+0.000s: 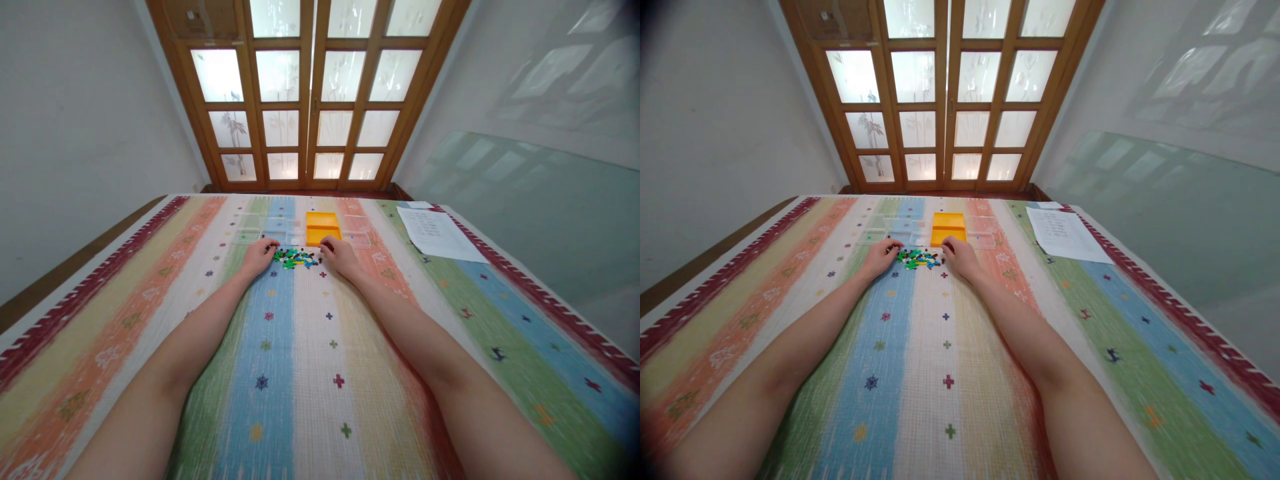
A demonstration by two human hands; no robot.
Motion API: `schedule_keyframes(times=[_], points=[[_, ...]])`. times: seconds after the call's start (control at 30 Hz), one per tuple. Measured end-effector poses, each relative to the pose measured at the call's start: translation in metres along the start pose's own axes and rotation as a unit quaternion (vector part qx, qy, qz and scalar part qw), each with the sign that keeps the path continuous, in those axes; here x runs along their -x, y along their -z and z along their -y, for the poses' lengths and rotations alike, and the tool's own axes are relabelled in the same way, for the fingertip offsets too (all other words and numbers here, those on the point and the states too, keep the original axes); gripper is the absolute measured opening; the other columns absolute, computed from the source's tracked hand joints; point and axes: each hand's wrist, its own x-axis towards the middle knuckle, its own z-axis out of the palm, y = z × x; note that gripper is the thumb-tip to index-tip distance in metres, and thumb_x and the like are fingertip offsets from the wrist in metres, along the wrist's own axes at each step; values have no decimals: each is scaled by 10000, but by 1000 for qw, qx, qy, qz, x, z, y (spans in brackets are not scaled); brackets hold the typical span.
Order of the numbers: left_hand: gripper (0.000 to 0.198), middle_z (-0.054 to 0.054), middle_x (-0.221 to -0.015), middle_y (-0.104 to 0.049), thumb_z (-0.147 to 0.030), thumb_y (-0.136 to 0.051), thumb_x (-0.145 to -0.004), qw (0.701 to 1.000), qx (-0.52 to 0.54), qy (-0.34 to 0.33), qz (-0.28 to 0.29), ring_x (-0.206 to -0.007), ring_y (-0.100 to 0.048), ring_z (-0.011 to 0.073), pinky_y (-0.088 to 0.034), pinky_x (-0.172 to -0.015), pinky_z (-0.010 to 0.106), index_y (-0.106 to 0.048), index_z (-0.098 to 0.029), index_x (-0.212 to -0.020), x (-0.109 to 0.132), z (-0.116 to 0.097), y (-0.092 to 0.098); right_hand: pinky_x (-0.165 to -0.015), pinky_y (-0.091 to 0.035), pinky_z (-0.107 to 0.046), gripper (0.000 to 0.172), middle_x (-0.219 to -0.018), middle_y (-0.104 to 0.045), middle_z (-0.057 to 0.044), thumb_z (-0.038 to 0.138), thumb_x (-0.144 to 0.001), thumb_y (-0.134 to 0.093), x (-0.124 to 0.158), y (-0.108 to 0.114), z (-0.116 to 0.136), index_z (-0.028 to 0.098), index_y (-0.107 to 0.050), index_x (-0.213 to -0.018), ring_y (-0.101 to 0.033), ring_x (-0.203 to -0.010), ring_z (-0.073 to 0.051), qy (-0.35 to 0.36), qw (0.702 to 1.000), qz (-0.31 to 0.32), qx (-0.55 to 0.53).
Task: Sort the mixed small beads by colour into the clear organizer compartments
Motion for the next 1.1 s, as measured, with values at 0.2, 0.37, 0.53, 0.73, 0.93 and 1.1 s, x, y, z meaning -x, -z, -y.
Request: schedule_keyframes(times=[0.2, 0.37, 0.53, 0.73, 0.93, 1.1], points=[[242, 68, -987, -741, -222, -562, -899, 1000, -18, -22, 2, -875, -643, 219, -504, -876, 375, -767, -205, -1028, -1, 2, 0, -762, -482, -319, 168, -921, -729, -58, 257, -916, -531, -4, -3, -10, 206, -683, -964, -639, -814, -201, -16, 999, -46, -24], [215, 65, -961, -720, -238, -588, -892, 998, -28, -51, 17, -870, -622, 204, -502, -873, 360, -768, -208, -1005, -2, 2, 2, -802, -498, -338, 197, -963, -731, -72, 238, -895, -500, -5, -3, -14, 206, -682, -963, -636, -857, -209, -23, 998, -55, -33], [215, 59, -930, -706, -259, -591, -908, 996, -29, -75, 41, -818, -601, 190, -491, -819, 338, -772, -208, -1012, -1, -1, 4, -839, -506, -358, 215, -990, -728, -88, 254, -898, -501, -6, -2, -14, 195, -688, -986, -640, -888, -218, -40, 996, -66, -54], [213, 56, -940, -705, -246, -583, -920, 995, -37, -78, 44, -838, -605, 192, -489, -815, 336, -770, -209, -1014, 0, -2, 3, -847, -535, -373, 237, -979, -744, -93, 313, -887, -561, -9, -5, -20, 182, -711, -1015, -665, -878, -218, -72, 987, -93, -112], [215, 53, -944, -707, -228, -578, -918, 995, -40, -77, 46, -835, -610, 194, -497, -820, 348, -771, -216, -1009, 0, -3, 4, -865, -576, -390, 263, -1059, -758, -102, 305, -878, -588, -12, -10, -34, 187, -727, -1068, -707, -897, -214, -117, 971, -124, -167], [219, 53, -945, -689, -214, -567, -909, 996, -25, -76, 38, -836, -612, 191, -499, -832, 348, -766, -211, -1000, 1, -5, 4, -714, -605, -344, 330, -1149, -736, -110, 302, -886, -556, -13, -12, -38, 192, -707, -1158, -728, -860, -205, -143, 961, -121, -206]])
